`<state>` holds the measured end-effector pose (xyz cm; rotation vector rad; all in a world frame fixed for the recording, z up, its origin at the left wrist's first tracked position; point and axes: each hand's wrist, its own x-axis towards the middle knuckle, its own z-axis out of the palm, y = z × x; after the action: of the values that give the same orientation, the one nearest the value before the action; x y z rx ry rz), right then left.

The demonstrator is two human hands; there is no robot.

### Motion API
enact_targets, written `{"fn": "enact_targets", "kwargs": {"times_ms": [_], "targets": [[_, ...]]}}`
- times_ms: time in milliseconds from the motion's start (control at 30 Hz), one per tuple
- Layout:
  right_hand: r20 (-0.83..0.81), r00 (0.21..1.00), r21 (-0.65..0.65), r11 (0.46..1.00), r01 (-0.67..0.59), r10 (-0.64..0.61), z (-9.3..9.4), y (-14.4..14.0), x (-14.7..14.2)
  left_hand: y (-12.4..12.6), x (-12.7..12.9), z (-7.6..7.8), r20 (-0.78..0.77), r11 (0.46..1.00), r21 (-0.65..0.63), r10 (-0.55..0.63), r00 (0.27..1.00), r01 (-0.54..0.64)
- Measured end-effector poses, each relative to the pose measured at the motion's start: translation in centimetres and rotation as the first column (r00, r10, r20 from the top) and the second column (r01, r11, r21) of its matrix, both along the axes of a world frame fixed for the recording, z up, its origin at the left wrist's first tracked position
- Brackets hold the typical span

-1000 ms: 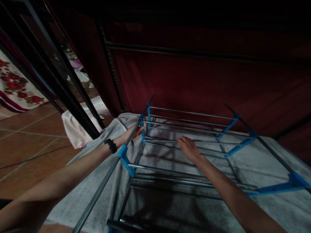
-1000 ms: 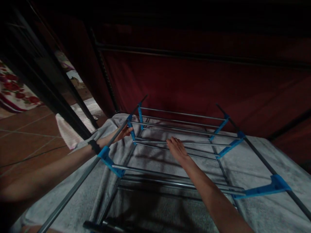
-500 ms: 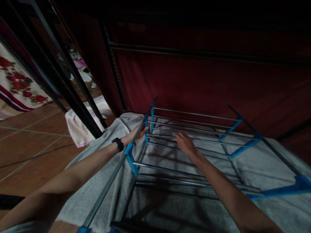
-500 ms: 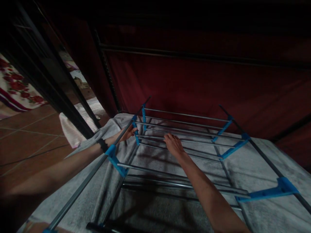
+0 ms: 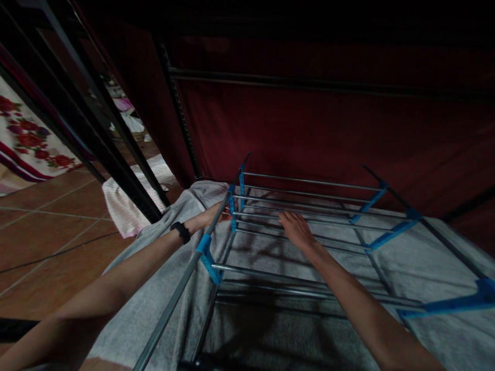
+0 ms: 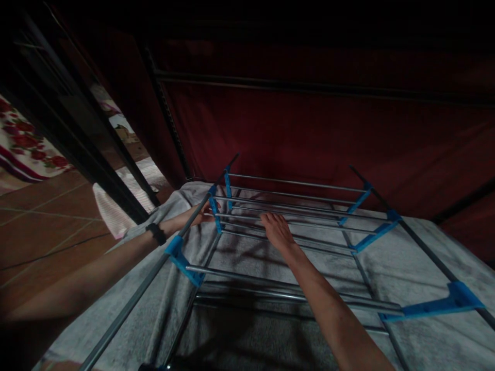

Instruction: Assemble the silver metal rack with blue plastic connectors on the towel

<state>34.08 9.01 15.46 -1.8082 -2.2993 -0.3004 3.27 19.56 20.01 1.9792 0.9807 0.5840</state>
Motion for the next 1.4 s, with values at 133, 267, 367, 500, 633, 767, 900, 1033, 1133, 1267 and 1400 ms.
{"fn": "enact_targets", "kwargs": {"times_ms": [133,267,367,500,633,767,900,1033,1133,1267,1400], "targets": [[-0.001,1.0,0.003,1.0,0.004,-0.004,0.3,-0.1,-0.1,0.7,0.3,-1.0,0.092,0.999,-0.052,-0.012,0.996,0.017],[-0.005,1.0,0.011,1.0,0.012,-0.012,0.6,-0.1,0.0,0.9,0.9,-1.6,0.108,0.998,-0.068,0.023,0.994,-0.016],[-0.005,1.0,0.008,1.0,0.012,-0.012,0.7,-0.2,0.0,0.9,0.9,-1.8,0.125,0.997,-0.071,0.036,0.991,-0.028],[0.011,1.0,0.005,1.0,0.017,-0.017,0.8,-0.3,0.0,0.6,0.6,-1.7,0.173,0.994,-0.109,0.018,0.985,0.001],[0.034,0.999,-0.012,1.0,0.019,-0.018,0.7,-0.3,0.1,0.1,0.1,-1.1,0.203,0.988,-0.149,-0.008,0.979,0.039],[0.033,0.999,-0.027,1.0,0.003,-0.002,0.7,-0.2,0.2,-0.3,0.0,-0.4,0.202,0.987,-0.152,-0.028,0.979,0.06],[0.027,1.0,-0.043,0.999,0.013,-0.012,0.9,0.0,0.2,-0.2,0.5,-0.5,0.16,0.993,-0.118,0.016,0.987,0.003],[0.03,0.999,-0.044,0.999,0.02,-0.018,1.0,0.2,0.2,0.5,0.8,-1.6,0.163,0.997,-0.081,0.028,0.986,-0.015],[0.025,0.999,-0.047,0.999,0.023,-0.022,1.0,0.2,0.2,1.2,0.9,-2.8,0.164,0.998,-0.04,0.046,0.985,-0.04],[0.018,0.999,-0.044,0.998,0.032,-0.032,0.9,0.3,0.1,1.6,1.1,-3.8,0.172,0.996,0.009,0.085,0.981,-0.088],[0.018,0.999,-0.05,0.998,0.039,-0.038,0.9,0.6,0.0,1.2,1.4,-3.7,0.169,0.994,0.053,0.089,0.982,-0.099]]}}
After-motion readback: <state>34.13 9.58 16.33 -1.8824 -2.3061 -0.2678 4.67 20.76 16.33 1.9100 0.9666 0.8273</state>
